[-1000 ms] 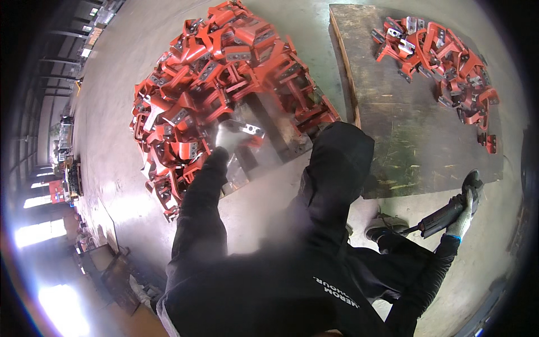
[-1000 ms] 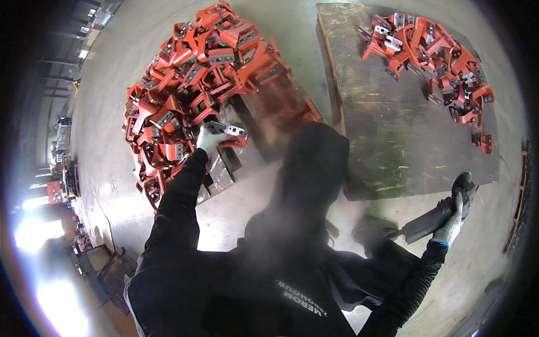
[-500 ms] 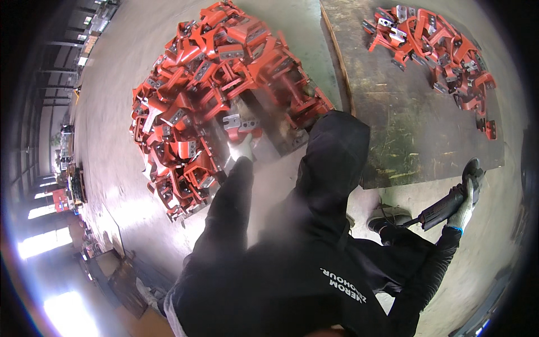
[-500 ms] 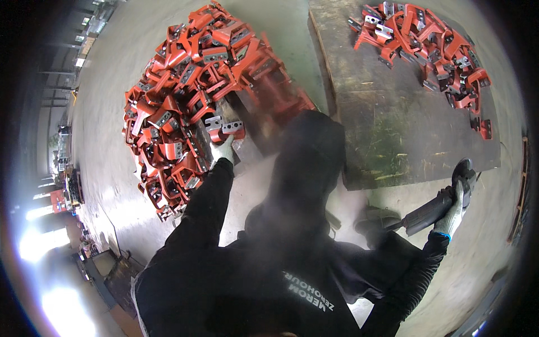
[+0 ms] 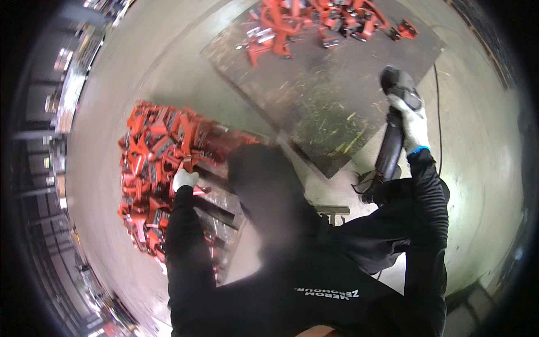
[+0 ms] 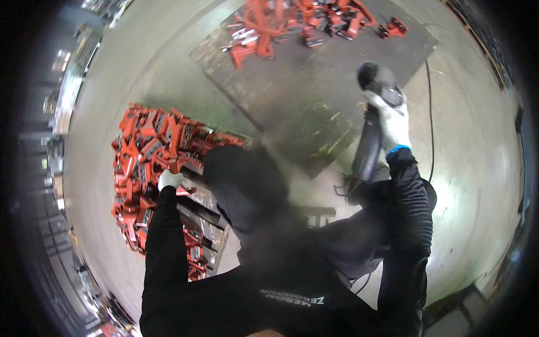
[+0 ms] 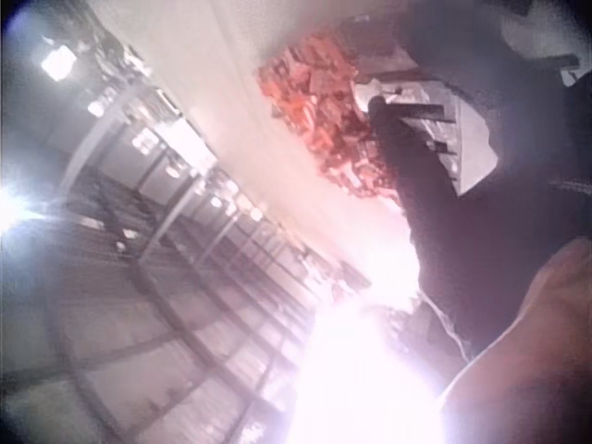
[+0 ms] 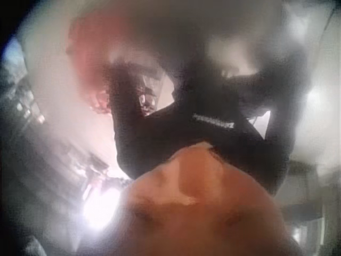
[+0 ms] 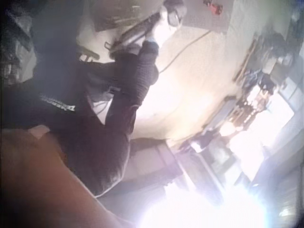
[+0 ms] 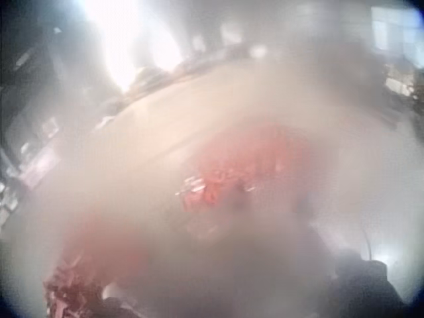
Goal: The person uses an angle grinder to smooth the edges of red metal parts. They pick up each part from a pile, grind it, and place it on a nearby table, repeating this process throughout the clip.
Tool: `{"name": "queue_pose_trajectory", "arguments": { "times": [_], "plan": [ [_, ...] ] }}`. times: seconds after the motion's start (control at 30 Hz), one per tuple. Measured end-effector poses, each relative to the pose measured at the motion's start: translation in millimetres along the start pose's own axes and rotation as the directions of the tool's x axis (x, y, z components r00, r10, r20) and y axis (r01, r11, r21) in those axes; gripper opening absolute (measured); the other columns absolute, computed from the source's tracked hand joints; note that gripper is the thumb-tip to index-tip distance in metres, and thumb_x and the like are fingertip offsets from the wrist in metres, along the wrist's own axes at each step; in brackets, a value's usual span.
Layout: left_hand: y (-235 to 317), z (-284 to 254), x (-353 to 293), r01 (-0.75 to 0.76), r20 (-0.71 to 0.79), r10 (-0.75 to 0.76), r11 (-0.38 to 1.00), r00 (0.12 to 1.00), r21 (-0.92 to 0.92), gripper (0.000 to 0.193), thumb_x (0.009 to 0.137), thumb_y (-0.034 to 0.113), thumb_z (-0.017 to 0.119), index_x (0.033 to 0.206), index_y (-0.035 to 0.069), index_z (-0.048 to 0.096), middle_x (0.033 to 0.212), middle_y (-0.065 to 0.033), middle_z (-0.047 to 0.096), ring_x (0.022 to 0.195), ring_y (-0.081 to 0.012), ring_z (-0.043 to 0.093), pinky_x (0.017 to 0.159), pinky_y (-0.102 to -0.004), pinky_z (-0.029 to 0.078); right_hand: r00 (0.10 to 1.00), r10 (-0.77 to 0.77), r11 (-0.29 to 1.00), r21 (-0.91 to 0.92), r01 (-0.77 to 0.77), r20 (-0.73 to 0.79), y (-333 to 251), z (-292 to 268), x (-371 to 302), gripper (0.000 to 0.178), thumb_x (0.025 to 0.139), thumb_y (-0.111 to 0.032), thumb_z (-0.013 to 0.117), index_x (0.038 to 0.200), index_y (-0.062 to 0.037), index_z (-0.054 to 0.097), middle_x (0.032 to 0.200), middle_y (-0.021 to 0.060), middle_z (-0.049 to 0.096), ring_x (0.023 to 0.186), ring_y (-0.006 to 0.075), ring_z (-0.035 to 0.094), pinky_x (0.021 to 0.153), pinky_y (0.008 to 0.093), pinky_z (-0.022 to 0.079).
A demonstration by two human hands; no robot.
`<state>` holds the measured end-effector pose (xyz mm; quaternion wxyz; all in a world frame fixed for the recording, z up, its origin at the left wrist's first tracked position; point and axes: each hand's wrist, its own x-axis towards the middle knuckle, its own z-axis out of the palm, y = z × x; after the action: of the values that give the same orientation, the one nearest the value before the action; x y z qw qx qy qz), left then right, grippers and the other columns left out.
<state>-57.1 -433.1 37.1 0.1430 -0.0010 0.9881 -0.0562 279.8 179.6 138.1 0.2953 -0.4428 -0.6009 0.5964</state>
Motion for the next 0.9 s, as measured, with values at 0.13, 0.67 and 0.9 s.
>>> {"name": "queue_pose_trajectory", "arguments": {
  "times": [0.13, 0.67, 0.9],
  "plan": [
    [51.5, -56.2, 25.9, -0.341, -0.25, 0.351, 0.936, 0.902, 0.085, 0.065, 0.081, 0.036, 0.072, 0.129, -0.005, 0.056, 0.106, -0.0285, 0.071, 0.101, -0.0433, 0.07, 0.087, -0.0512, 0.056, 0.998, 0.031, 0.998, 0.047, -0.034, 0.051, -8.2, 14.5, -5.0, 0.088, 0.079, -0.019, 0.088, 0.151, -0.0064, 0.039, 0.108, 0.0096, 0.066, 0.075, 0.0161, 0.066, 0.066, 0.0313, 0.058],
    [405.9, -69.8, -87.1, -0.919, -0.402, 0.828, 0.324, 0.39, -0.225, 0.049, 0.086, 0.017, 0.076, 0.128, 0.0, 0.055, 0.118, -0.0204, 0.057, 0.098, -0.0375, 0.066, 0.082, -0.0425, 0.055, 0.902, 0.251, 0.939, 0.137, -0.315, 0.351, 1.8, 6.8, 12.1, 0.081, 0.082, -0.019, 0.086, 0.148, -0.0053, 0.043, 0.11, 0.0094, 0.067, 0.083, 0.0179, 0.067, 0.069, 0.0344, 0.06],
    [423.9, -71.5, -93.0, -0.953, -0.362, 0.882, 0.267, 0.302, -0.144, 0.042, 0.082, 0.008, 0.075, 0.122, 0.006, 0.06, 0.119, -0.0151, 0.057, 0.094, -0.0337, 0.067, 0.081, -0.0415, 0.055, 0.846, 0.317, 0.873, 0.217, -0.437, 0.428, -2.0, 2.5, 16.9, 0.069, 0.084, -0.019, 0.084, 0.142, -0.0097, 0.048, 0.097, 0.0103, 0.069, 0.072, 0.0187, 0.068, 0.063, 0.0343, 0.059]
  ]
}}
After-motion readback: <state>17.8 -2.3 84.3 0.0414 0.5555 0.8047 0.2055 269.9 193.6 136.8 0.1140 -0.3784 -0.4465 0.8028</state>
